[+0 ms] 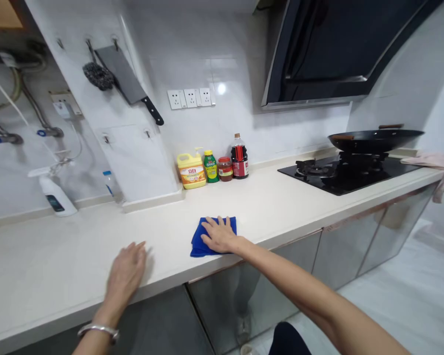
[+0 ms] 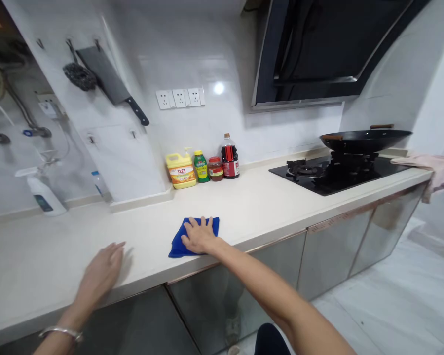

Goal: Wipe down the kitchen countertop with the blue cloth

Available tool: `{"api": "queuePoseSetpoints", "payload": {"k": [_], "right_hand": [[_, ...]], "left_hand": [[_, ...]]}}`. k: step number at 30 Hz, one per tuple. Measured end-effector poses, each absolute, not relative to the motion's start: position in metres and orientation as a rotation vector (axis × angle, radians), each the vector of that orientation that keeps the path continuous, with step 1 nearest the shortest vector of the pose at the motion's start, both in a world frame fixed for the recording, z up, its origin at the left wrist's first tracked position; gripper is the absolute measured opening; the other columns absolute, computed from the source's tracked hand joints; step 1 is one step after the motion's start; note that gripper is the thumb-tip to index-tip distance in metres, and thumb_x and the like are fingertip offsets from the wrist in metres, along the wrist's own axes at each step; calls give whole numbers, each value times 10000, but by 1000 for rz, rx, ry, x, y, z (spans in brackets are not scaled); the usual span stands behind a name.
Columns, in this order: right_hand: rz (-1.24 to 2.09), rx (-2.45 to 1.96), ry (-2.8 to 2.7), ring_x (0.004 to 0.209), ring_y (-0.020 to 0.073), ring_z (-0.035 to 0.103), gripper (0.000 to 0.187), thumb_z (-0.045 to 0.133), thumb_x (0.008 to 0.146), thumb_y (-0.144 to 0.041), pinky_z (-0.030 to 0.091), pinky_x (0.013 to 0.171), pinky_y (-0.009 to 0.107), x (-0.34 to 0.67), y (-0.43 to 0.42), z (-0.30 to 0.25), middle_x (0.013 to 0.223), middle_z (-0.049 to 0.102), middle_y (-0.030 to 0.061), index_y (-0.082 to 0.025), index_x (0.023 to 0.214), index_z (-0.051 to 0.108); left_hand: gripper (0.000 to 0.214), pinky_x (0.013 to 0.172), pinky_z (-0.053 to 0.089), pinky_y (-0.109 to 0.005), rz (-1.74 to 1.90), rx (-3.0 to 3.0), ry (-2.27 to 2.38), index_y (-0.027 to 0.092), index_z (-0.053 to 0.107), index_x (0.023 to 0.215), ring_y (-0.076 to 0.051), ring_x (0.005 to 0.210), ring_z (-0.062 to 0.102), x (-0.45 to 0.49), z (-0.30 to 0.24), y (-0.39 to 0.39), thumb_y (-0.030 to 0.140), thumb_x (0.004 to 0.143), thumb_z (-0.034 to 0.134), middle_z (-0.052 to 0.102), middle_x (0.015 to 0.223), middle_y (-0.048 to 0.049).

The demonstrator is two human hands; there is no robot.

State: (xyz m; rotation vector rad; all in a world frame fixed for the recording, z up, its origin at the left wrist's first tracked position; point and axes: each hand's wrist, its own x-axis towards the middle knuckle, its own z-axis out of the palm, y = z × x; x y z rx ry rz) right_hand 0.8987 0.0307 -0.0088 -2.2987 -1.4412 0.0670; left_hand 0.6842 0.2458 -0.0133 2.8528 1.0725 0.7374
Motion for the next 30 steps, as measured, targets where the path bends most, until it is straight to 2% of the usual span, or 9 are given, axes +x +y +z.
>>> {"api": "queuePoseSetpoints", "payload": {"k": [3,5,7,9,13,17,25,30], "right_hand": [[-54,-2173,-1376,1521,293,360,536,352,1045,-388,200,1258,605,931,-2,-9,1652,398,124,-190,1531,464],[-192,-2238,-1257,1460,242,453,468,366,1039,-291,254,1249,514,960,-32,-12,1580,500,148,-165,1459,531],[-249,-2369,-1186,1332,248,576,409,391,1023,-227,338,1189,454,989,-63,-17,1446,621,171,-131,1362,598],[-247,-2480,-1138,1237,266,633,361,400,1005,-180,389,1127,438,1011,-90,-24,1328,685,184,-108,1264,641],[-287,-2546,-1121,1216,264,631,330,406,995,-176,401,1081,410,1032,-114,-38,1331,677,166,-131,1231,634],[-339,-2555,-1099,1187,259,634,325,412,973,-191,395,1061,395,1036,-109,-45,1273,700,149,-147,1206,635],[-339,-2488,-1076,1204,254,634,364,421,954,-212,418,1070,388,1038,-117,-43,1347,680,124,-169,1232,653],[-353,-2466,-1043,1213,255,642,393,424,933,-188,440,1087,373,1034,-118,-45,1362,681,119,-168,1242,666]], "left_hand": [[699,1282,288,-483,762,2813,819,113,634,1382,-313,1507,396,720,-8,213,494,973,215,539,1536,-151],[657,1299,257,-487,754,2836,635,150,637,1383,-291,1530,359,746,-1,191,502,981,254,520,1559,-125],[636,1311,234,-480,671,2859,473,186,611,1416,-262,1545,329,770,5,172,518,1000,262,495,1583,-99],[637,1317,219,-475,540,2871,360,206,568,1460,-247,1556,305,794,9,159,537,1016,255,461,1609,-87],[643,1308,196,-550,313,2906,259,260,499,1518,-283,1569,268,834,0,144,596,1017,277,397,1647,-79],[707,1276,217,-621,293,2922,299,337,476,1532,-342,1574,241,858,-17,143,727,970,298,363,1668,-58],[717,1294,212,-565,189,2918,211,315,430,1565,-321,1585,207,866,-18,164,706,978,301,321,1690,-58],[679,1315,191,-518,266,2949,186,242,457,1548,-256,1573,257,825,-22,211,607,997,302,405,1646,-82]]}}
